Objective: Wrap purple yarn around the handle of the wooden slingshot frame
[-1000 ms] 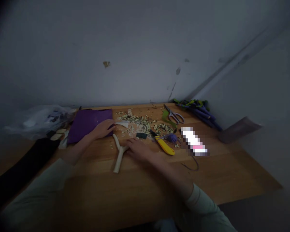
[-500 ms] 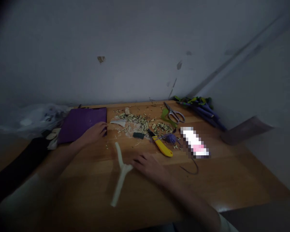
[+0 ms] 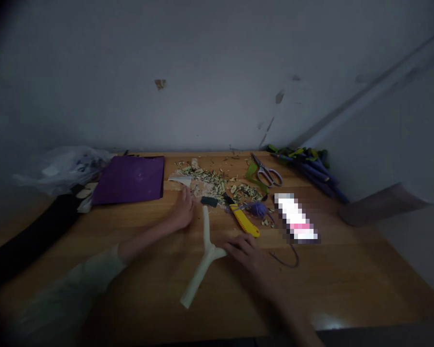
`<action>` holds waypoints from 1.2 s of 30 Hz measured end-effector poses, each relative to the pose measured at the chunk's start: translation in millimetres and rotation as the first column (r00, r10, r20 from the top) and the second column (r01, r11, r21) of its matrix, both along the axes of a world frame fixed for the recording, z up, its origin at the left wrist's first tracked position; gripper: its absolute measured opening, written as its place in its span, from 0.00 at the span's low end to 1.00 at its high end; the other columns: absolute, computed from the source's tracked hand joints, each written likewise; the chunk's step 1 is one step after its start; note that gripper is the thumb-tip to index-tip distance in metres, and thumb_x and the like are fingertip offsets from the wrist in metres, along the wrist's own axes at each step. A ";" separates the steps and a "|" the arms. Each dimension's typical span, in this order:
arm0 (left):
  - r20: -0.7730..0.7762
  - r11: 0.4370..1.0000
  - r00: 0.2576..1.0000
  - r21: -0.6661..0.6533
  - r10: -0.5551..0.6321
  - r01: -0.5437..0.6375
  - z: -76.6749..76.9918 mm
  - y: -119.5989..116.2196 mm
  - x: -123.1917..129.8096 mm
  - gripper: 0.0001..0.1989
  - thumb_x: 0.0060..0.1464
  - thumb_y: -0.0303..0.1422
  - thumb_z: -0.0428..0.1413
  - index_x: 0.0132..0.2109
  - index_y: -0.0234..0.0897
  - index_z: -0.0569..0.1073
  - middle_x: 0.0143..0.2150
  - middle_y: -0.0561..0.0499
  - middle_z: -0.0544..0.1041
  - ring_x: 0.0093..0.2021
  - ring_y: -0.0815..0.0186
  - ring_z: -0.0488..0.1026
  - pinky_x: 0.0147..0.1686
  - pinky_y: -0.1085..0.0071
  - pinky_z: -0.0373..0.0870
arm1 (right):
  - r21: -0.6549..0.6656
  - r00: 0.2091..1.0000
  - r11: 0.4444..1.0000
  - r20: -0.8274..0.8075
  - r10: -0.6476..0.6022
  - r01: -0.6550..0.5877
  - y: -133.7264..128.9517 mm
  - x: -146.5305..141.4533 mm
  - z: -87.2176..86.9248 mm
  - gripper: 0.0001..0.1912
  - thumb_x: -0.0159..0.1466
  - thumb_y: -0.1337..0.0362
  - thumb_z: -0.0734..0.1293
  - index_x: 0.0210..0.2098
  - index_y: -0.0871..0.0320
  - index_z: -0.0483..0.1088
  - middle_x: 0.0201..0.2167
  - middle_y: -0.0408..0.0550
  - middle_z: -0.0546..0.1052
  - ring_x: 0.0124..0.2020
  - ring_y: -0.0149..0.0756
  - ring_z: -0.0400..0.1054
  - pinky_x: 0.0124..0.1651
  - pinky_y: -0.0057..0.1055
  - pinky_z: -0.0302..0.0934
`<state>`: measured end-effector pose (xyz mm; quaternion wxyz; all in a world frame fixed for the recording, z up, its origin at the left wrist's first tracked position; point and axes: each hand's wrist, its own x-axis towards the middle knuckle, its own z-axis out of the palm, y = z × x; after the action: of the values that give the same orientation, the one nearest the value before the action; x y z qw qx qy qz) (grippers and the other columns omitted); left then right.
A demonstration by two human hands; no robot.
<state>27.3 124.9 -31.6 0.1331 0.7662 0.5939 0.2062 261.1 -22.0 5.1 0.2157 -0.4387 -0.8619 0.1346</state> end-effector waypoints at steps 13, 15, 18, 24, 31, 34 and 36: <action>0.091 0.997 0.994 0.049 -0.057 0.053 5.3 23.8 -20.6 0.30 0.56 0.44 0.49 0.62 0.40 0.52 0.65 0.43 0.51 0.62 0.53 0.52 0.58 0.48 0.50 | 0.016 0.998 0.998 -0.032 0.058 -0.057 16.6 7.1 -9.8 0.22 0.61 0.73 0.57 0.53 0.52 0.63 0.44 0.52 0.71 0.45 0.39 0.61 0.45 0.37 0.62; 0.110 0.996 0.993 0.074 0.042 -0.050 9.6 45.3 -20.5 0.25 0.57 0.40 0.49 0.60 0.39 0.57 0.64 0.43 0.53 0.61 0.52 0.53 0.57 0.45 0.49 | 0.051 0.997 0.997 -0.041 0.066 -0.064 26.8 2.4 -9.2 0.21 0.61 0.73 0.57 0.52 0.52 0.64 0.44 0.53 0.71 0.44 0.39 0.62 0.44 0.38 0.62; 0.125 0.991 0.987 0.068 0.102 -0.112 6.1 64.1 -22.9 0.23 0.56 0.38 0.50 0.58 0.38 0.60 0.62 0.43 0.56 0.60 0.53 0.55 0.57 0.46 0.51 | 0.067 0.997 0.996 -0.045 0.065 -0.062 35.0 -3.5 -8.3 0.19 0.62 0.72 0.57 0.50 0.53 0.65 0.42 0.53 0.71 0.44 0.39 0.62 0.43 0.38 0.63; 0.142 0.995 0.989 0.075 0.049 -0.060 -2.8 91.4 -33.1 0.22 0.56 0.38 0.51 0.56 0.37 0.61 0.59 0.43 0.60 0.56 0.55 0.60 0.53 0.49 0.58 | 0.010 0.996 0.998 -0.057 0.061 -0.061 32.1 -9.0 -7.1 0.21 0.63 0.73 0.56 0.52 0.50 0.63 0.42 0.51 0.71 0.43 0.38 0.63 0.44 0.36 0.63; 0.152 0.996 0.988 0.074 0.029 -0.041 12.1 163.5 -45.1 0.17 0.57 0.37 0.50 0.52 0.37 0.65 0.53 0.45 0.67 0.49 0.61 0.67 0.47 0.57 0.67 | -0.129 0.999 0.991 -0.019 0.037 -0.039 32.0 -10.5 0.6 0.22 0.63 0.73 0.57 0.53 0.49 0.63 0.43 0.50 0.71 0.45 0.37 0.62 0.46 0.35 0.62; 0.143 0.994 0.985 0.075 -0.095 0.085 5.3 152.1 -39.2 0.19 0.56 0.37 0.51 0.53 0.36 0.64 0.54 0.44 0.66 0.50 0.59 0.66 0.48 0.54 0.66 | -0.079 0.997 0.995 -0.054 0.053 -0.057 37.3 -4.6 -7.8 0.21 0.63 0.72 0.57 0.53 0.49 0.63 0.41 0.50 0.71 0.43 0.36 0.63 0.43 0.33 0.63; 0.145 0.987 0.977 0.068 -0.156 0.147 2.4 145.4 -35.9 0.20 0.56 0.37 0.51 0.54 0.36 0.64 0.55 0.44 0.65 0.52 0.58 0.65 0.49 0.53 0.64 | -0.051 0.997 0.997 -0.064 0.052 -0.055 39.5 -1.6 -12.4 0.20 0.63 0.71 0.57 0.53 0.49 0.63 0.41 0.50 0.72 0.42 0.36 0.64 0.42 0.32 0.64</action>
<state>-8.6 270.3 -29.2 0.1709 0.7950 0.5161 0.2691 259.6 17.6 -7.4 0.2271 -0.4165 -0.8624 0.1767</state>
